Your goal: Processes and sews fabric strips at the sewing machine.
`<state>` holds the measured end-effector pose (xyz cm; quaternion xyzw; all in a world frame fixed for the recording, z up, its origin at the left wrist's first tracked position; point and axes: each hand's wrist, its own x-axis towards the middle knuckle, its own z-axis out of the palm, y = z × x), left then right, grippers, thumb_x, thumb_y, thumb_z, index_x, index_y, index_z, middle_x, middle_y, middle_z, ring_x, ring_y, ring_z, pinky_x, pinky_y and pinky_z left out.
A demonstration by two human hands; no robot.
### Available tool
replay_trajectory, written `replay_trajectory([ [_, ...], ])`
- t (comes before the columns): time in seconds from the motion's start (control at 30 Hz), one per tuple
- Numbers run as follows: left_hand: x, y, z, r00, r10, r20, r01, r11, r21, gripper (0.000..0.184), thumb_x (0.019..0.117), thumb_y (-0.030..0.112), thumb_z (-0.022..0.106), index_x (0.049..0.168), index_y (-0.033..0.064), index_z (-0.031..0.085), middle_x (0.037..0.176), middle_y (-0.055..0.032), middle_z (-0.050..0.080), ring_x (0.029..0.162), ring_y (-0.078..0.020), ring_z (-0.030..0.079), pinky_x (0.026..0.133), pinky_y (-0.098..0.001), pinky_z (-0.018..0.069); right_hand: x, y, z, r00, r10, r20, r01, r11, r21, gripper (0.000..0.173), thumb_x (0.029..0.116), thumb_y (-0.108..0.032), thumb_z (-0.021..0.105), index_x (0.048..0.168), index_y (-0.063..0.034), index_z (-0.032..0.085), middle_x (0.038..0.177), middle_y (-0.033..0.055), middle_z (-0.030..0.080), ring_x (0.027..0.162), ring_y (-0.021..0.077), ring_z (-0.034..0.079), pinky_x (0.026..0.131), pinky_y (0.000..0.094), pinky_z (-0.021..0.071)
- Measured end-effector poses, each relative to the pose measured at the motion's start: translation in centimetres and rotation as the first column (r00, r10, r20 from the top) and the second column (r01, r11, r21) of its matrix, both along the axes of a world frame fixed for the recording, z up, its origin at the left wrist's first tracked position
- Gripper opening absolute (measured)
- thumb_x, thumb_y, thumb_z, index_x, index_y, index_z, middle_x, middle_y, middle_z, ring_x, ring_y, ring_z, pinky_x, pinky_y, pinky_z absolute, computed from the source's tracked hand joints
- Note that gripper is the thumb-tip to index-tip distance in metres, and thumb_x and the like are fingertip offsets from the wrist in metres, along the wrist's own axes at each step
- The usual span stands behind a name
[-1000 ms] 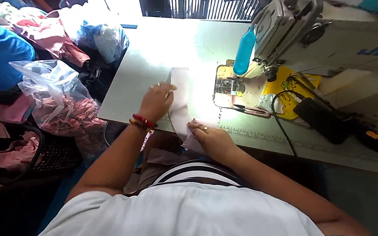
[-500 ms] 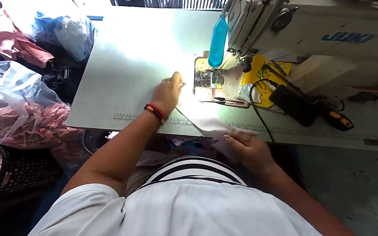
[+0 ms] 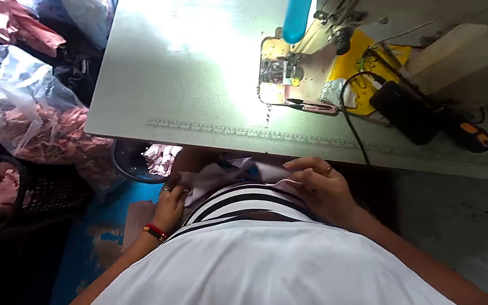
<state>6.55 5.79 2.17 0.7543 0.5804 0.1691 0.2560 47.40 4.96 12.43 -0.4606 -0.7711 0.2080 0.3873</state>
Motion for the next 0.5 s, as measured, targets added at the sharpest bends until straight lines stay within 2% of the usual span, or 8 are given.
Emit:
replay_trajectory([
  [0.07,0.6,-0.4,-0.6,0.996,0.089,0.008,-0.089,0.994,0.064,0.033,0.1005,0.018,0.047,0.106,-0.0038,0.071,0.128,-0.0314,0.063,0.124,-0.0511,0.056,0.106,-0.065,0.0409,-0.2,0.8,-0.1,1.0,0.022,-0.007,-0.023,0.999,-0.028,0.018,0.1015,-0.019,0.061,0.096,-0.0058,0.072,0.117,0.0111,0.069,0.101,0.0119,0.068,0.084,0.0262,0.058],
  [0.17,1.8,1.1,0.1,0.985,0.126,-0.114,-0.13,0.991,-0.029,0.037,0.103,0.012,0.042,0.12,-0.0111,0.064,0.124,-0.0337,0.063,0.124,-0.0515,0.056,0.11,-0.0639,0.0389,-0.7,1.6,0.4,0.998,0.017,-0.067,-0.021,0.999,-0.05,0.013,0.1006,-0.018,0.063,0.1,-0.0061,0.069,0.116,0.0068,0.066,0.107,0.0088,0.064,0.09,0.0239,0.0562],
  [0.27,3.2,3.3,0.7,0.989,-0.012,-0.15,-0.012,0.987,-0.157,0.034,0.1053,0.014,0.045,0.123,-0.0093,0.063,0.122,-0.0315,0.064,0.122,-0.0487,0.059,0.108,-0.0614,0.0428,-0.7,1.9,1.4,0.979,0.006,-0.202,-0.019,0.998,-0.062,0.01,0.1012,-0.018,0.062,0.105,-0.0105,0.068,0.11,0.0003,0.067,0.105,0.0064,0.065,0.09,0.0243,0.0563],
  [0.4,8.1,6.6,1.6,0.955,-0.24,-0.176,0.186,0.942,-0.278,0.038,0.1034,0.016,0.056,0.134,-0.0055,0.058,0.133,-0.0296,0.06,0.13,-0.0458,0.055,0.111,-0.0604,0.0406,0.1,1.8,3.2,0.935,-0.004,-0.355,0.0,1.0,-0.012,0.01,0.102,-0.016,0.062,0.111,-0.0163,0.067,0.108,-0.0054,0.067,0.102,0.0043,0.065,0.087,0.0224,0.057],
  [0.47,12.4,8.0,2.7,0.9,-0.412,-0.142,0.353,0.88,-0.317,0.035,0.0977,0.013,0.064,0.129,-0.0022,0.063,0.124,-0.0266,0.064,0.122,-0.0432,0.059,0.108,-0.0581,0.0449,0.4,1.7,3.7,0.925,-0.018,-0.379,0.035,0.999,0.039,0.013,0.1021,-0.015,0.062,0.114,-0.0176,0.066,0.11,-0.0076,0.066,0.104,0.0029,0.063,0.088,0.0207,0.0552],
  [0.5,14.3,8.5,3.3,0.854,-0.499,-0.148,0.441,0.845,-0.304,0.033,0.0982,0.014,0.065,0.128,0.0002,0.064,0.122,-0.0248,0.066,0.119,-0.042,0.061,0.106,-0.0572,0.0467,0.4,1.8,3.7,0.916,-0.025,-0.399,0.045,0.998,0.041,0.013,0.1017,-0.015,0.062,0.114,-0.0175,0.066,0.109,-0.0079,0.066,0.104,0.0026,0.063,0.088,0.0205,0.055],
])
